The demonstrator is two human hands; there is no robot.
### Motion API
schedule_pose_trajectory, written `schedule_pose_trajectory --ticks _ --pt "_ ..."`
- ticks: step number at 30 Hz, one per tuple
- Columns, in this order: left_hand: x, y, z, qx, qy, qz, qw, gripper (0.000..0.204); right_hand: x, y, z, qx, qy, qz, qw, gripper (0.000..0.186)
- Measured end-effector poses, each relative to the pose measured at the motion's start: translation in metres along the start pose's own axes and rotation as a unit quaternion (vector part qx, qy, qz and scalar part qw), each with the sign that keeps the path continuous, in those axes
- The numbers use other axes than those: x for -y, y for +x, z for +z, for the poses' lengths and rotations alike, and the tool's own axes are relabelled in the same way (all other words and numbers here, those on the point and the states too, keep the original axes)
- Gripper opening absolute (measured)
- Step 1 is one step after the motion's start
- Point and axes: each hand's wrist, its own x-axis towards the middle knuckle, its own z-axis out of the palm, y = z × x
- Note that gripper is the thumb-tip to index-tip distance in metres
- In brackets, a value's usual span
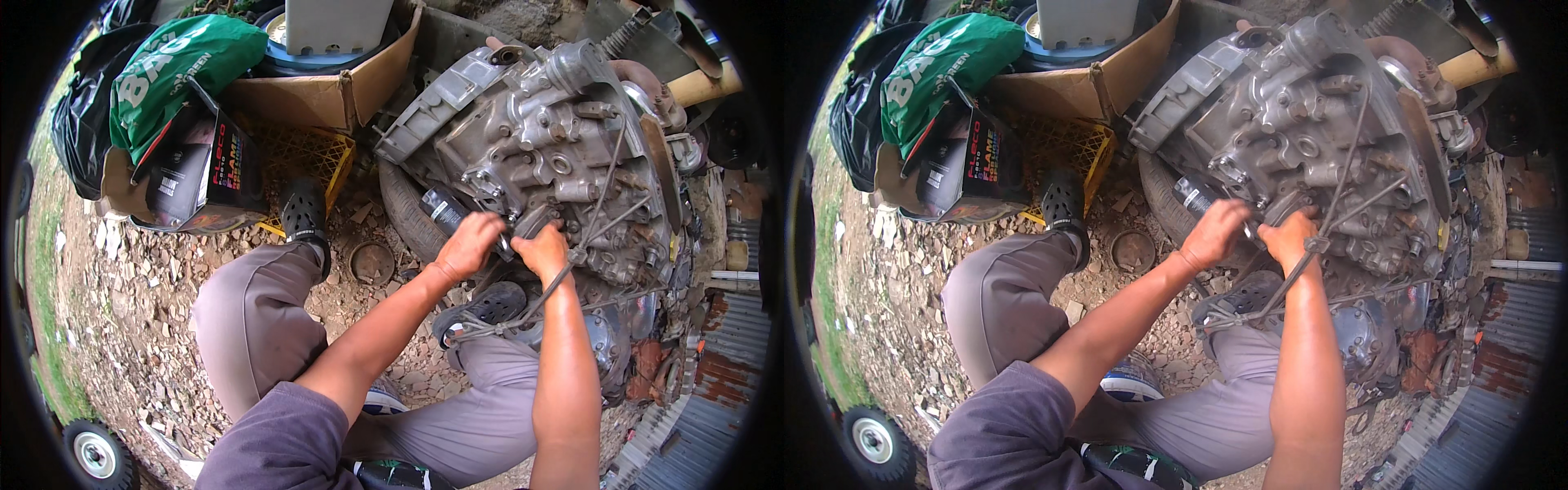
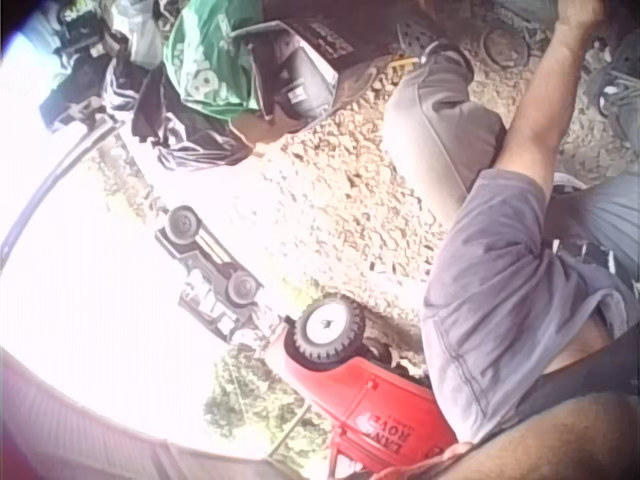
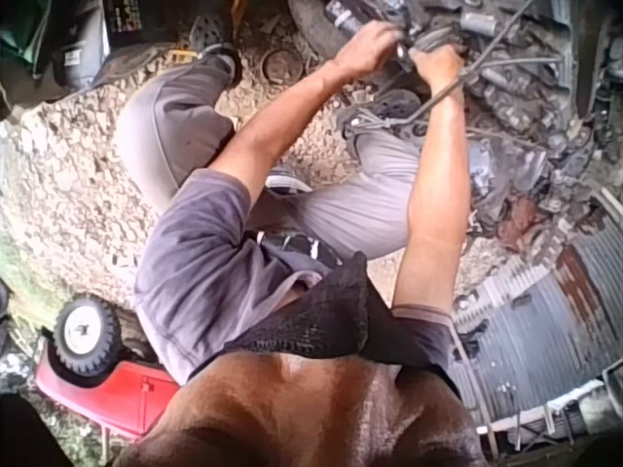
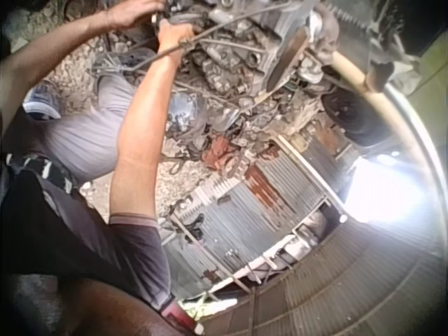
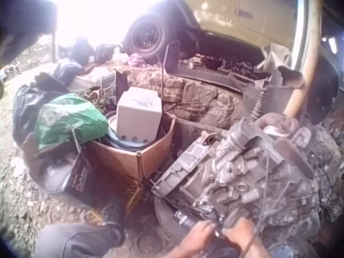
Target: The person is sitting on the ground working on a disassembled car engine. They use a wrench to tighten bolts on the starter motor attached to the engine block.
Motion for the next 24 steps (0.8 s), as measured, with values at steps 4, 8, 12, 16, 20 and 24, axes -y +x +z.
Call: schedule_pose_trajectory --ticks 4,8,12,16,20,24 --pt "0.007 -0.021 0.000 0.077 0.021 0.039 0.996 0.043 0.004 -0.005 0.001 -0.018 -0.005 0.015 1.000 0.086" --pt "0.005 -0.033 0.009 -0.010 -0.023 -0.028 0.999 0.038 0.001 0.000 0.001 0.009 0.012 -0.009 1.000 0.087" --pt "-0.015 -0.005 0.003 -0.214 -0.163 -0.411 0.871 0.014 -0.012 0.005 0.007 -0.002 -0.003 0.009 1.000 0.088" --pt "0.043 0.006 -0.009 -0.393 -0.371 -0.469 0.698 0.022 0.001 0.000 0.004 -0.007 -0.004 0.005 1.000 0.091" --pt "0.063 0.013 -0.017 -0.392 -0.520 -0.538 0.535 0.021 -0.001 0.001 0.002 0.002 0.003 0.011 1.000 0.093" --pt "0.072 0.012 -0.011 -0.387 -0.571 -0.549 0.472 0.020 -0.001 0.002 0.003 0.004 -0.008 0.014 1.000 0.090"
